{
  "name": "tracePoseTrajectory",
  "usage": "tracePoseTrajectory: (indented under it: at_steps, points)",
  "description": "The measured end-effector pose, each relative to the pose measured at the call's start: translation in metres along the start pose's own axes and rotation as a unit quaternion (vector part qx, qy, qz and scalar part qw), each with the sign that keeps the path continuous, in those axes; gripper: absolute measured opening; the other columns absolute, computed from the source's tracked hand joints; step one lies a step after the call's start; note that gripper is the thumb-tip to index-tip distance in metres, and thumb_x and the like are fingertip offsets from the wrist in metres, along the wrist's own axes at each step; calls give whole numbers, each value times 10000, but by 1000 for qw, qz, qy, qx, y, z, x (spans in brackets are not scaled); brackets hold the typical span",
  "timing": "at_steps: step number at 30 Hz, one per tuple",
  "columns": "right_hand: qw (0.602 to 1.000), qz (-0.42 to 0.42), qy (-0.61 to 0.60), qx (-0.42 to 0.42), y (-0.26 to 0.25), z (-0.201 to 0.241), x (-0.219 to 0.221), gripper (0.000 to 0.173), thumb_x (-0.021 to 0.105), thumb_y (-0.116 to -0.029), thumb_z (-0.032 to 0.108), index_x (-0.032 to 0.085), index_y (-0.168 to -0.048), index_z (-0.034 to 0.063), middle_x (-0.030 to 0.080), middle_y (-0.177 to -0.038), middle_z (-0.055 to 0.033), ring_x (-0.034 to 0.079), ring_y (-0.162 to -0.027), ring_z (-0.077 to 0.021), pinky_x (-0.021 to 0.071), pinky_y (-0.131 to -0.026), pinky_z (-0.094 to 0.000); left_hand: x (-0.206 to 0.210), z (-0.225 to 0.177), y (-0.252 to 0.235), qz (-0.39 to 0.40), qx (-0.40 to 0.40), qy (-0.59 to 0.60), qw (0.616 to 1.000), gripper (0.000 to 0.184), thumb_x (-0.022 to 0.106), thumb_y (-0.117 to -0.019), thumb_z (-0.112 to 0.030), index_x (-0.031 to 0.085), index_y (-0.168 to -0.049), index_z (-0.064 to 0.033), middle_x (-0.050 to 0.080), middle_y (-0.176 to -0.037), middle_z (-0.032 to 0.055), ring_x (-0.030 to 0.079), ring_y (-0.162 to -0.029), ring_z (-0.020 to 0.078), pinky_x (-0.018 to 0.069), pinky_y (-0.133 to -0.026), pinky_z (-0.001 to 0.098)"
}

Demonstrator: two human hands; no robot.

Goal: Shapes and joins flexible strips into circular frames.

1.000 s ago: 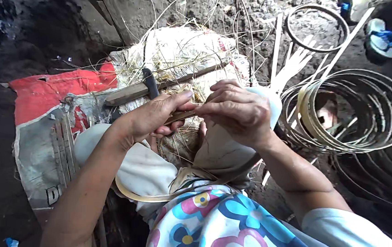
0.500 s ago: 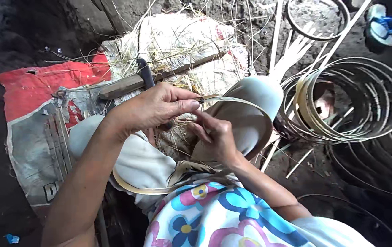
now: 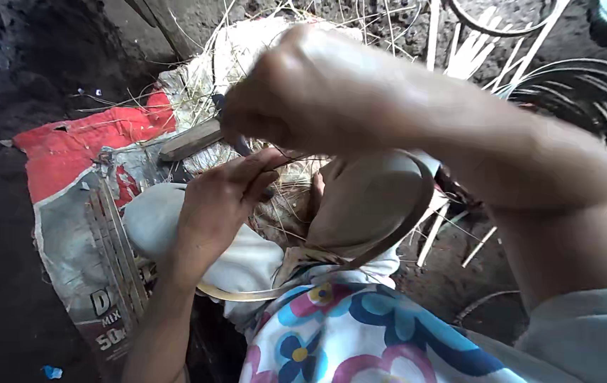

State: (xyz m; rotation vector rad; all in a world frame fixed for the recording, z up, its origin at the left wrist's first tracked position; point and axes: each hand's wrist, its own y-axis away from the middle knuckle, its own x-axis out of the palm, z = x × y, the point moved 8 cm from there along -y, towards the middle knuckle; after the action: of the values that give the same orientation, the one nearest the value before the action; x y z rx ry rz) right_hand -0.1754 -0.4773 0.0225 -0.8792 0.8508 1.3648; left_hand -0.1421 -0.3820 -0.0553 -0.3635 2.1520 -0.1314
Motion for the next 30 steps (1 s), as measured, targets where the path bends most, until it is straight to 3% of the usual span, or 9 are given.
tracePoseTrajectory:
  at_steps: [3, 5, 9, 11, 14, 19, 22, 26, 30]
  points:
    - [979, 174, -78, 73, -31, -61, 48, 294, 544, -1046, 154, 677, -802, 57, 538, -646, -6, 481, -541, -113, 406, -523, -334, 6, 5, -4, -18, 7, -29, 999, 386, 596, -1040, -308, 566, -1353, -84, 627, -742, 58, 570, -547, 212, 464, -486, 404]
    - [955, 206, -183, 106, -29, -79, 72, 338, 510, -1072, 182, 681, -814, 47, 556, -610, 3, 463, -465, -65, 397, -461, -258, 5, 4, -6, -21, 18, -20, 999, 343, 582, -1049, -289, 649, -1332, -108, 713, -890, 91, 663, -661, 230, 517, -561, 420]
    - [939, -33, -333, 81, 2, -72, -2, 310, 445, -1095, 207, 682, -1193, 33, 699, -935, 27, 652, -805, -13, 568, -766, -216, 6, 4, -8, 21, 16, 25, 999, 303, 529, -1073, -265, 712, -1271, -125, 748, -994, 85, 705, -776, 205, 549, -672, 415]
    - [900, -161, -404, -11, 49, -68, -40, 177, 537, -1049, 152, 692, -1083, 74, 735, -1041, 11, 707, -983, -93, 606, -903, -290, 7, 11, -9, 54, -12, 81, 995, 321, 521, -1074, -293, 705, -1292, -145, 740, -953, 33, 644, -697, 115, 519, -627, 331]
    - [906, -202, -372, -25, 126, -46, -9, 338, 462, -1052, 446, 699, -983, 216, 738, -910, 117, 696, -794, -17, 592, -680, -208, 10, 19, -14, 96, -48, 177, 978, 302, 540, -1069, -262, 702, -1294, -143, 710, -874, -23, 555, -623, 4, 457, -574, 190]
    - [910, -193, -324, 171, 113, -61, 105, 516, 533, -1061, 287, 488, -1499, 19, 571, -1481, -75, 589, -1273, -72, 501, -1057, -259, 21, 2, -25, 139, -37, 211, 967, 290, 541, -1069, -215, 705, -1282, -105, 722, -891, -3, 605, -658, 16, 500, -601, 193]
    - [881, -339, -285, 168, 101, -65, 113, 214, 535, -1055, 127, 680, -956, 6, 628, -735, -24, 567, -574, -38, 483, -501, -186, 16, -1, -27, 129, -13, 171, 977, 296, 545, -1066, -228, 700, -1300, -133, 747, -1001, -23, 649, -774, -12, 523, -692, 178]
    - [957, -247, 81, 125, 91, -36, 114, 184, 597, -964, 15, 709, -1095, -49, 666, -775, -163, 672, -615, -304, 526, -493, -418, -2, 9, -1, 48, 10, 16, 999, 346, 549, -1062, -246, 652, -1358, -101, 721, -1170, 99, 716, -906, 204, 578, -783, 391]
    - [979, -159, 128, -26, 74, 39, 107, 189, 546, -979, 65, 703, -996, -40, 569, -658, -108, 550, -482, -244, 388, -380, -345, 3, 9, 7, -26, 24, -69, 997, 302, 548, -1068, -228, 690, -1279, -65, 733, -1013, 146, 708, -762, 265, 545, -642, 420]
